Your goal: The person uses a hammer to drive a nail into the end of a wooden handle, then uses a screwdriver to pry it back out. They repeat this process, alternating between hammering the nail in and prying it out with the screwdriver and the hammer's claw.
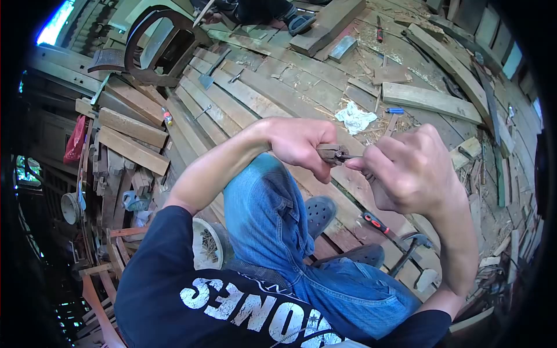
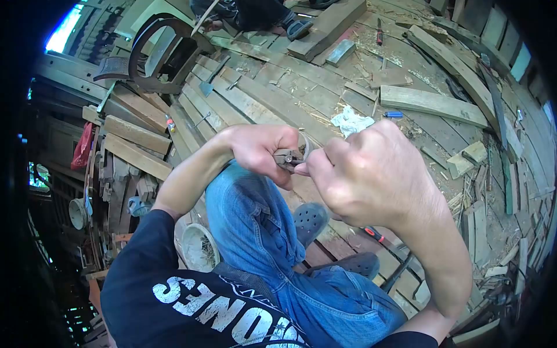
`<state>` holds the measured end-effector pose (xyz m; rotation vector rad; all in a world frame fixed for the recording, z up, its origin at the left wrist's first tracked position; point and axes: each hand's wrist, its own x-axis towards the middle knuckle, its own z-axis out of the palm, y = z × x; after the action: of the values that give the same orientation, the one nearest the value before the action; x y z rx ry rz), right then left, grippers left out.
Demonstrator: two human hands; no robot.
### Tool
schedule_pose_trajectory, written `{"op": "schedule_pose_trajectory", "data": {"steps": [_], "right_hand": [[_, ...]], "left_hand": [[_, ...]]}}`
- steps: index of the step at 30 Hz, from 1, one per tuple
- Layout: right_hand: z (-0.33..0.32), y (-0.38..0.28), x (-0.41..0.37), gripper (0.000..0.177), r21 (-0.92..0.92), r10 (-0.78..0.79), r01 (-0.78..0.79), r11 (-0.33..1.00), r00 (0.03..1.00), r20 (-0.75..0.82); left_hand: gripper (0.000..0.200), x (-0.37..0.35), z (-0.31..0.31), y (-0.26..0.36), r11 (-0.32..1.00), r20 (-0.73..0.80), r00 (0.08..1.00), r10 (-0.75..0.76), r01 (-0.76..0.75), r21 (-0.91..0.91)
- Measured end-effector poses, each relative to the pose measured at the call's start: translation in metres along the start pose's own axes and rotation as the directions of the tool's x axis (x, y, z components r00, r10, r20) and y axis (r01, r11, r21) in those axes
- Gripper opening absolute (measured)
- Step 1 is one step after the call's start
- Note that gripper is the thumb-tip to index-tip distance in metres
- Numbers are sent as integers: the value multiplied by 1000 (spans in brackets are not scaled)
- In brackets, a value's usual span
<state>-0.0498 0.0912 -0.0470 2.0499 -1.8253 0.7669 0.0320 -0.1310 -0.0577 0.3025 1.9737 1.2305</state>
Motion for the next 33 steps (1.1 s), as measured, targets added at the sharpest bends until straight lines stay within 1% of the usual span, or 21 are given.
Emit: {"op": "schedule_pose_trajectory", "data": {"steps": [2, 4, 6, 7, 9, 10, 11, 12, 13, 15, 17, 19, 21, 23, 24, 25, 28, 29, 30, 31, 33], "right_hand": [[-1, 4, -1, 20, 35, 7, -7, 999, 1000, -12], [-1, 6, -3, 21, 72, 16, -14, 997, 999, -28], [-2, 8, -4, 16, 163, 80, -82, 983, 997, 19], [-1, 9, -6, 16, 162, 80, -82, 983, 997, 17], [3, 12, -10, 16, 291, 207, -198, 936, 978, 1], [6, 11, -10, 16, 286, 210, -201, 937, 978, -2], [9, 9, -8, 17, 298, 340, -318, 900, 940, -22], [9, 7, -7, 19, 313, 462, -429, 847, 886, -37], [7, 5, -4, 19, 308, 464, -432, 848, 885, -33], [2, 0, 3, 24, 401, 613, -551, 732, 789, -36], [2, -7, 7, 26, 398, 606, -538, 743, 793, -61], [5, -13, 7, 30, 292, 543, -489, 822, 828, -140], [11, -10, 1, 29, 220, 497, -462, 859, 856, -143], [19, -7, -4, 27, 124, 307, -287, 950, 933, -187], [20, -5, -7, 29, 23, 209, -208, 978, 957, -199], [21, -4, -9, 29, 25, 211, -210, 977, 958, -193], [24, -5, -10, 33, -43, 117, -133, 990, 957, -264], [24, -3, -11, 24, -49, 75, -91, 995, 965, -251], [24, -1, -11, 21, -57, 34, -49, 997, 970, -240], [23, -1, -10, 21, -56, 34, -48, 997, 970, -239], [21, -1, -8, 21, -173, -19, -17, 985, 979, -205]], "left_hand": [[35, 6, -1, -11, 996, 95, 994, 51, -43, -81], [36, 8, 0, -14, 994, 102, 994, 35, -24, -105], [36, 8, -1, -11, 992, 104, 994, 19, -6, -124], [34, 7, -2, -6, 995, 67, 997, 23, -16, -97], [32, 6, 1, 4, 998, 34, 999, 27, -25, -64], [29, 6, 6, 9, 981, -268, 950, 158, -120, 153], [27, 7, 10, 12, 915, -506, 795, 335, -144, 378], [30, 11, 14, 8, 879, -664, 634, 395, -52, 473], [30, 13, 14, 8, 880, -664, 633, 398, -59, 472], [25, 14, 15, 12, 652, -644, 381, 663, 128, 747], [22, 13, 20, 15, 622, -637, 379, 672, 179, 763], [23, 14, 20, 9, 659, -675, 378, 634, 193, 727], [21, 9, 21, 12, 683, -695, 415, 587, 207, 700], [5, 1, 22, 14, 772, -702, 624, 344, 237, 589], [6, -2, 22, 17, 835, -678, 672, 298, 160, 526], [6, -3, 22, 17, 839, -678, 673, 295, 157, 521], [9, -6, 18, 14, 918, -556, 794, 245, -6, 397], [9, -7, 16, 15, 919, -560, 791, 244, -4, 395], [9, -9, 14, 18, 939, -526, 825, 206, -15, 344], [9, -9, 13, 19, 957, -487, 857, 168, -23, 289], [13, -8, 10, 11, 955, -464, 865, 194, -57, 293]]}}
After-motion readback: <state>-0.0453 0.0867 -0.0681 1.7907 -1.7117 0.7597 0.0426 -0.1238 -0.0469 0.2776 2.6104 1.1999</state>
